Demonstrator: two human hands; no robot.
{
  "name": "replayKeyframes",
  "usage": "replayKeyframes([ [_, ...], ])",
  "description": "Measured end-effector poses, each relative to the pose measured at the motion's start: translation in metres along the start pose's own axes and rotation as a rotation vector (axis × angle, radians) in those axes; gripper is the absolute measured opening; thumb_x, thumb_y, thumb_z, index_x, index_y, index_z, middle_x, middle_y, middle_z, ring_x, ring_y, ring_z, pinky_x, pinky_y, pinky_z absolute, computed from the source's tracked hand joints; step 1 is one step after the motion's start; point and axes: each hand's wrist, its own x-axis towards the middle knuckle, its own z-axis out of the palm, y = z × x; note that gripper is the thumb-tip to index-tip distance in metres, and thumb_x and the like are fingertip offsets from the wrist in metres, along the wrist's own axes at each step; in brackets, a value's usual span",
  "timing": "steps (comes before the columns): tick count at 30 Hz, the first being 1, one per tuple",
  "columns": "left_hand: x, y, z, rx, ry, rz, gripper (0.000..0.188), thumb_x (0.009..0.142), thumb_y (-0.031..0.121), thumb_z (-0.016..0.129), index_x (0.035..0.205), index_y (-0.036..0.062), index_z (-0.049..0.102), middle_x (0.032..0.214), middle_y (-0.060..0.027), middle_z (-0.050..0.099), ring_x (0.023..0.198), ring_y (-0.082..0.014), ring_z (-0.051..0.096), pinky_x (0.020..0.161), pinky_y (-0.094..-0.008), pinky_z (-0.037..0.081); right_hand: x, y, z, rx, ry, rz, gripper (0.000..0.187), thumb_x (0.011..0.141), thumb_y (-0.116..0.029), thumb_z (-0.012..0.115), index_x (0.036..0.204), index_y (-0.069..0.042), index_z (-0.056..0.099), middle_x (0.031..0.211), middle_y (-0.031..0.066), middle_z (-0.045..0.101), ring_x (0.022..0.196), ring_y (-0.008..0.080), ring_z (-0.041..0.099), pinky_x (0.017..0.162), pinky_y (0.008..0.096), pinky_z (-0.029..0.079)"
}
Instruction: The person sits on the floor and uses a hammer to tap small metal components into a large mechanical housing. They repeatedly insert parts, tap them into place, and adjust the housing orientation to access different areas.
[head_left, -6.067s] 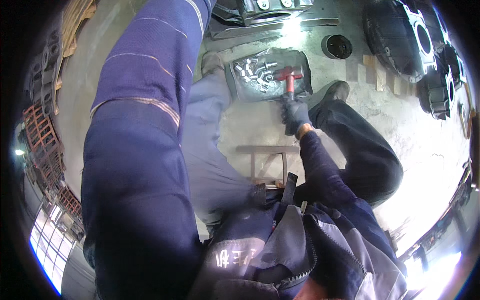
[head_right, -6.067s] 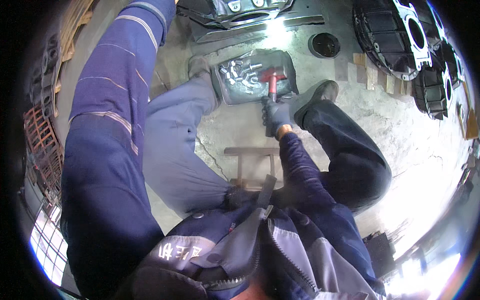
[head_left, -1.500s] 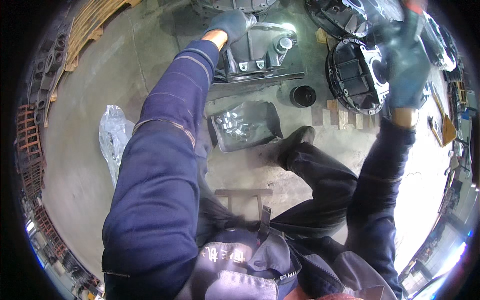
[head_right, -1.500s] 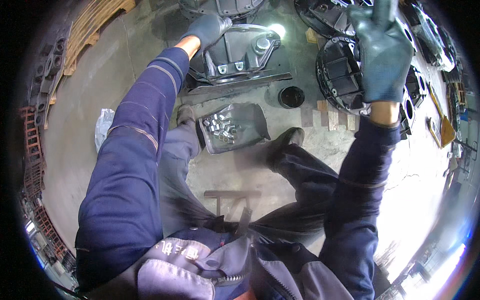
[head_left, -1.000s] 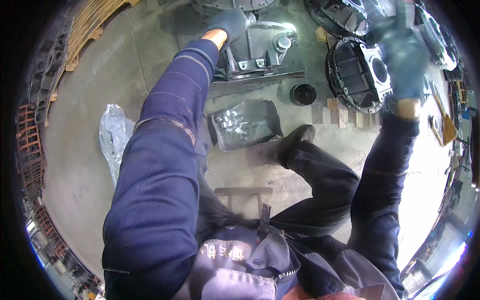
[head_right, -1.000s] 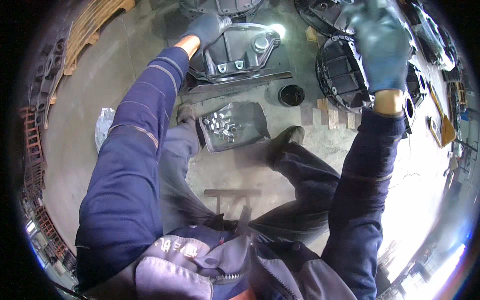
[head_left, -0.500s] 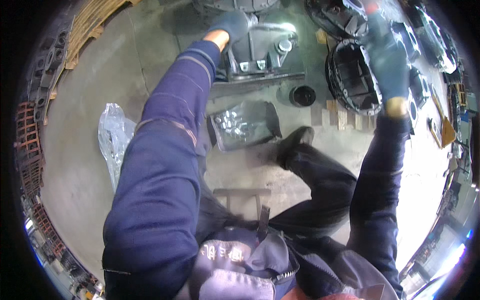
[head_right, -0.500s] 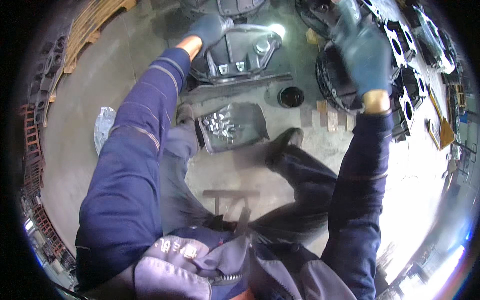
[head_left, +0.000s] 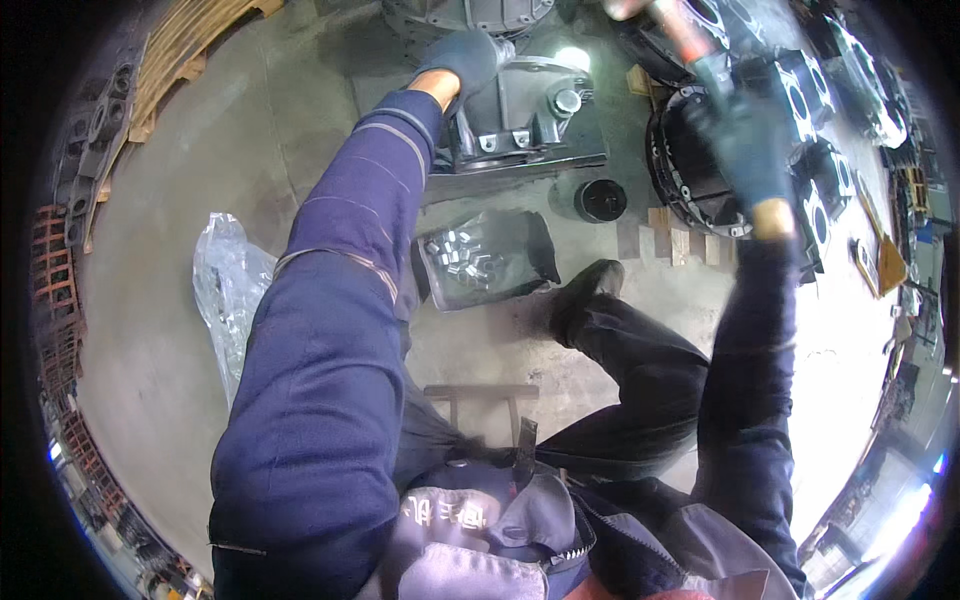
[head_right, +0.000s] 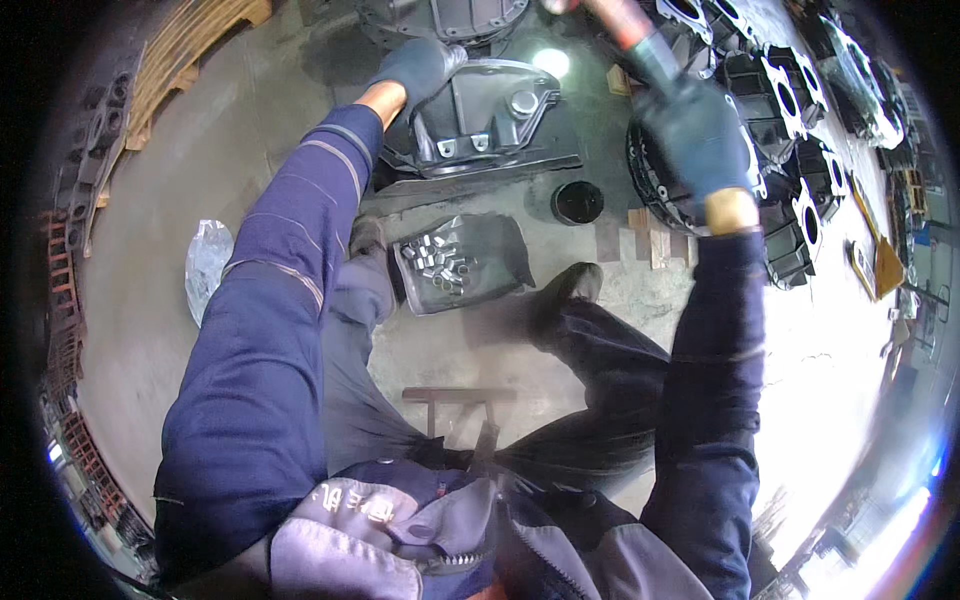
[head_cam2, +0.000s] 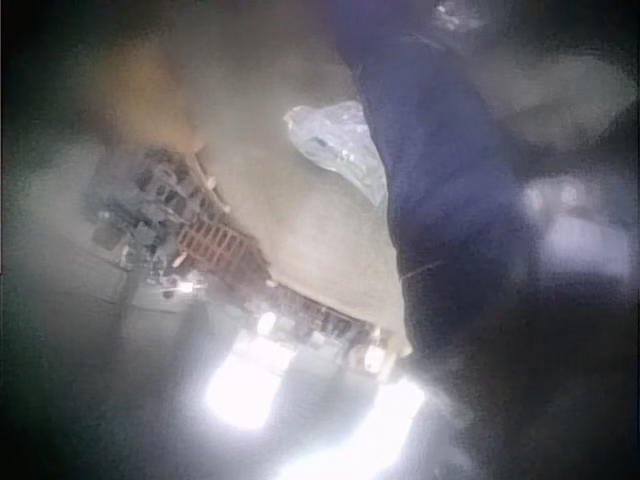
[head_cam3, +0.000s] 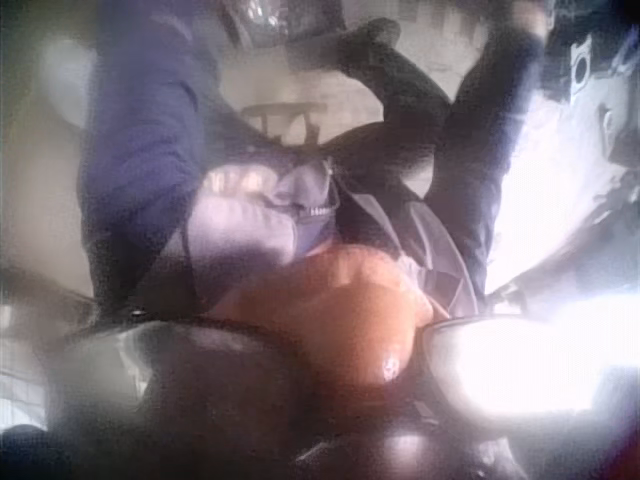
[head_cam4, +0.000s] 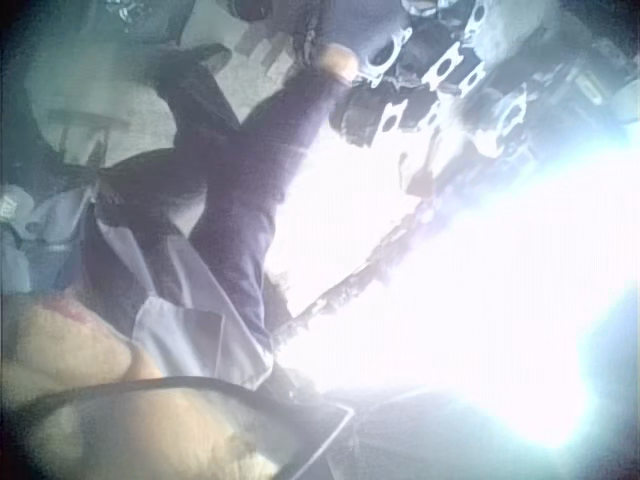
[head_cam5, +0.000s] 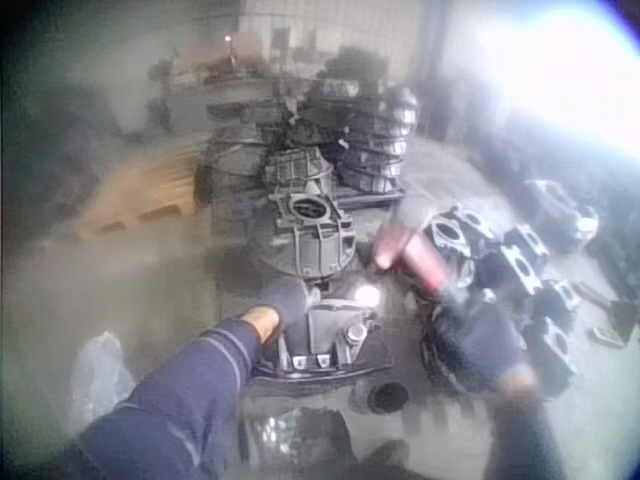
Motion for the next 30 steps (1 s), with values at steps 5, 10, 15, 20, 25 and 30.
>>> replayKeyframes([
  [5, 0.011, -0.004, -0.006, 0.019, -0.198, -0.04, 0.058, 0.102, 0.053, 0.048, 0.122, 0.0038, 0.072, 0.128, -0.0252, 0.067, 0.119, -0.0411, 0.065, 0.102, -0.048, 0.049, -0.01, -0.048, -0.02, 0.559, 0.565, 0.193, 0.029, 0.095, -0.029, 0.066, 0.104, -0.003, 0.074, 0.088, 0.0208, 0.072, 0.077, 0.0356, 0.069, 0.071, 0.0434, 0.055],
  [10, 0.008, 0.004, -0.021, -0.033, -0.236, -0.04, 0.059, 0.102, 0.054, 0.048, 0.122, 0.0046, 0.073, 0.128, -0.0262, 0.066, 0.119, -0.0424, 0.065, 0.102, -0.0488, 0.049, -0.064, -0.072, 0.088, 0.482, -0.368, 0.404, 0.035, 0.091, -0.031, 0.066, 0.109, -0.002, 0.072, 0.101, 0.0284, 0.072, 0.097, 0.0497, 0.068, 0.085, 0.052, 0.055],
  [15, -0.006, 0.01, -0.012, -0.002, -0.082, 0.019, 0.055, 0.101, 0.048, 0.052, 0.112, -0.0012, 0.073, 0.116, -0.0294, 0.069, 0.111, -0.0449, 0.067, 0.095, -0.0497, 0.051, -0.029, 0.002, 0.041, 0.304, -0.126, 0.118, 0.039, 0.09, -0.036, 0.072, 0.109, -0.002, 0.072, 0.096, 0.0266, 0.073, 0.089, 0.0446, 0.072, 0.077, 0.0487, 0.058],
  [20, 0.004, 0.002, -0.006, 0.0, -0.12, 0.005, 0.057, 0.101, 0.053, 0.051, 0.124, 0.0052, 0.072, 0.128, -0.025, 0.067, 0.118, -0.0432, 0.065, 0.103, -0.0488, 0.049, -0.003, -0.018, -0.028, 0.537, 0.465, 0.164, 0.031, 0.093, -0.033, 0.07, 0.102, -0.003, 0.073, 0.089, 0.0226, 0.074, 0.081, 0.0377, 0.073, 0.071, 0.0458, 0.058],
  [25, 0.009, 0.001, -0.007, -0.003, -0.119, -0.048, 0.056, 0.101, 0.052, 0.049, 0.118, 0.0036, 0.073, 0.122, -0.0268, 0.068, 0.115, -0.0444, 0.066, 0.099, -0.0495, 0.05, -0.059, -0.081, 0.068, 0.325, -0.191, 0.252, 0.031, 0.088, -0.029, 0.07, 0.102, -0.002, 0.072, 0.09, 0.0273, 0.072, 0.089, 0.0447, 0.072, 0.082, 0.0524, 0.057],
  [30, 0.01, 0.002, -0.007, -0.008, -0.2, 0.089, 0.057, 0.102, 0.052, 0.048, 0.114, 0.0024, 0.074, 0.118, -0.0283, 0.068, 0.112, -0.0448, 0.067, 0.097, -0.0507, 0.051, -0.043, -0.012, 0.077, 0.243, -0.366, 0.174, 0.039, 0.089, -0.037, 0.069, 0.112, -0.005, 0.073, 0.098, 0.0281, 0.073, 0.092, 0.0453, 0.072, 0.083, 0.0504, 0.058],
])
